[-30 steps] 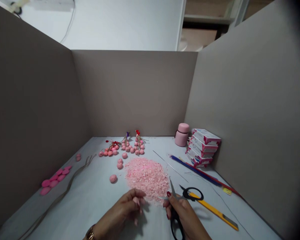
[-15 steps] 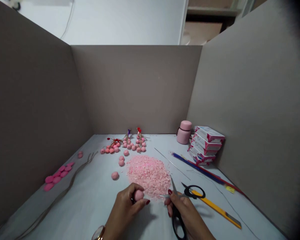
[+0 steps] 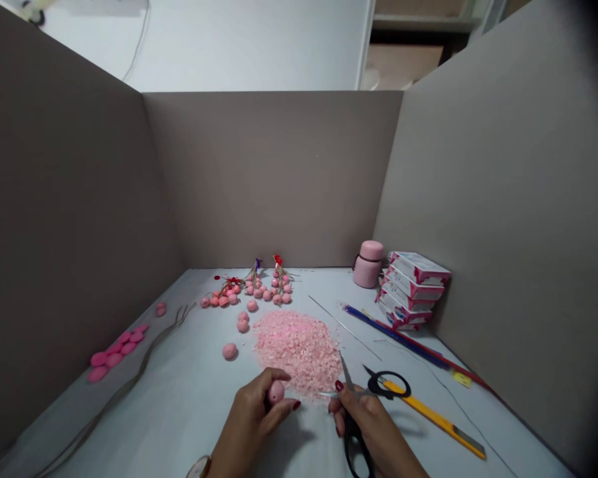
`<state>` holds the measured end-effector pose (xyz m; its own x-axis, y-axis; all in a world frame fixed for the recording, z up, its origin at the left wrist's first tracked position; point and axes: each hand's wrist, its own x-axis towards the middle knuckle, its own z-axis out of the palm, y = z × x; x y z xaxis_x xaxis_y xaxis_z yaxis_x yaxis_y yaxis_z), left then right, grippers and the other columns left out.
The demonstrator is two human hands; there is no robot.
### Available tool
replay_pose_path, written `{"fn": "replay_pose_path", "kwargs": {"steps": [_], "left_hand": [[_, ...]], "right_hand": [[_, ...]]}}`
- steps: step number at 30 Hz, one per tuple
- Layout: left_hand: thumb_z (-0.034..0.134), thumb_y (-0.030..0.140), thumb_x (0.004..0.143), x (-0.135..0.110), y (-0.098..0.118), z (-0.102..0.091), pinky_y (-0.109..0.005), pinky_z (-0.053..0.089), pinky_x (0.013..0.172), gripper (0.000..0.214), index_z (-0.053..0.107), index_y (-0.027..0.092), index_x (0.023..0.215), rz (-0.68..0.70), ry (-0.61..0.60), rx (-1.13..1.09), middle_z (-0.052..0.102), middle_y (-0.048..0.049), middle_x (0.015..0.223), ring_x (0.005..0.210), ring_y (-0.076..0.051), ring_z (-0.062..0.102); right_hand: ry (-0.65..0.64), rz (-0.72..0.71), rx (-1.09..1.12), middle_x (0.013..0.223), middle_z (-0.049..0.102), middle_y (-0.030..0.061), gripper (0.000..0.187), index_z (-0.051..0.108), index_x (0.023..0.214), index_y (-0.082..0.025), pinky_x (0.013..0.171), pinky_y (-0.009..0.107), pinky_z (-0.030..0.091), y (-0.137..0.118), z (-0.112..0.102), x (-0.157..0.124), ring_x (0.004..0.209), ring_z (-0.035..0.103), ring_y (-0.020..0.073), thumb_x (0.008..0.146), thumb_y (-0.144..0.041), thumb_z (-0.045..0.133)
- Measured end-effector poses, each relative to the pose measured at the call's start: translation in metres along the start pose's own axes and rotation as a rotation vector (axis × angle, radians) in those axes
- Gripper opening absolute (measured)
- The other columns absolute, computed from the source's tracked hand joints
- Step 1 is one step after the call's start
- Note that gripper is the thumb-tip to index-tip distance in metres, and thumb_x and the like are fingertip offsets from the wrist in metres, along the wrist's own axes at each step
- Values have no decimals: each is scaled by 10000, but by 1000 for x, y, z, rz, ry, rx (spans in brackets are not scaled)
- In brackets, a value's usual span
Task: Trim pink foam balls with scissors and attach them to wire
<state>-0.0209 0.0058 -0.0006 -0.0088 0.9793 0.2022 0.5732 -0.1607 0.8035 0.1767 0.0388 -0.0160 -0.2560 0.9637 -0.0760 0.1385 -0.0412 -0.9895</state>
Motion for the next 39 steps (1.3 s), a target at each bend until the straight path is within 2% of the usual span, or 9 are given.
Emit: {"fn": "replay_pose_path", "kwargs": {"steps": [5,9,13,17,20,26,31,35,39], "left_hand": [[519,317,836,-4,-3,5,-244,396,613,288,504,197,1098,18,-24,25,504,37,656,626,-166,511],[477,357,867,-5,-12,13,-247,380,539,177,495,214,970,39,45,44,517,41,602,538,-162,504],[630,373,777,2,-24,14,-353,413,812,190,601,243,913,393,186,183,641,-74,989,922,-259,573],[622,391,790,8,-38,8,-362,430,750,305,578,239,1051,584,247,400,659,-40,825,784,-227,592],[539,386,849,10,-48,6,-369,456,729,370,486,191,1159,549,278,484,680,-54,831,762,-224,625],[478,467,860,10,-46,8,-466,395,891,262,537,238,973,502,306,434,696,-41,876,819,-239,643],[618,404,792,7,-32,1,-397,443,803,254,606,241,987,460,323,411,674,-60,902,858,-246,608],[608,339,809,3,-23,-2,-366,450,819,276,583,229,1061,293,238,227,663,-72,973,916,-241,596],[525,354,864,-2,-6,1,-338,395,911,289,546,224,1122,-16,117,-209,611,-65,1110,1032,-221,549]], "right_hand": [[-2,8,30,522,511,20,604,574,491,-174,626,274,329,2,0,0,595,470,161,754,-702,446],[13,33,69,491,484,-3,601,590,564,-168,561,255,316,2,3,-3,548,441,145,740,-723,442],[22,60,56,476,489,-6,614,600,585,-160,539,241,311,2,5,-3,522,424,133,726,-736,442],[13,69,81,461,485,-9,661,607,594,-151,507,228,282,4,5,-1,474,383,111,712,-769,405],[9,34,76,441,470,-20,668,614,614,-150,535,228,297,6,5,1,470,386,109,716,-773,393],[-36,18,52,447,481,-20,700,622,644,-145,519,229,301,11,5,4,456,378,105,712,-792,362],[-51,14,-22,455,494,-6,732,628,610,-147,538,239,338,18,6,9,470,436,121,732,-794,308],[-43,-9,-26,485,511,-2,705,626,620,-151,553,242,343,16,6,7,497,457,127,744,-778,327],[-29,-14,-14,543,510,16,671,549,467,-174,601,249,335,6,5,2,588,473,146,740,-760,370]]}}
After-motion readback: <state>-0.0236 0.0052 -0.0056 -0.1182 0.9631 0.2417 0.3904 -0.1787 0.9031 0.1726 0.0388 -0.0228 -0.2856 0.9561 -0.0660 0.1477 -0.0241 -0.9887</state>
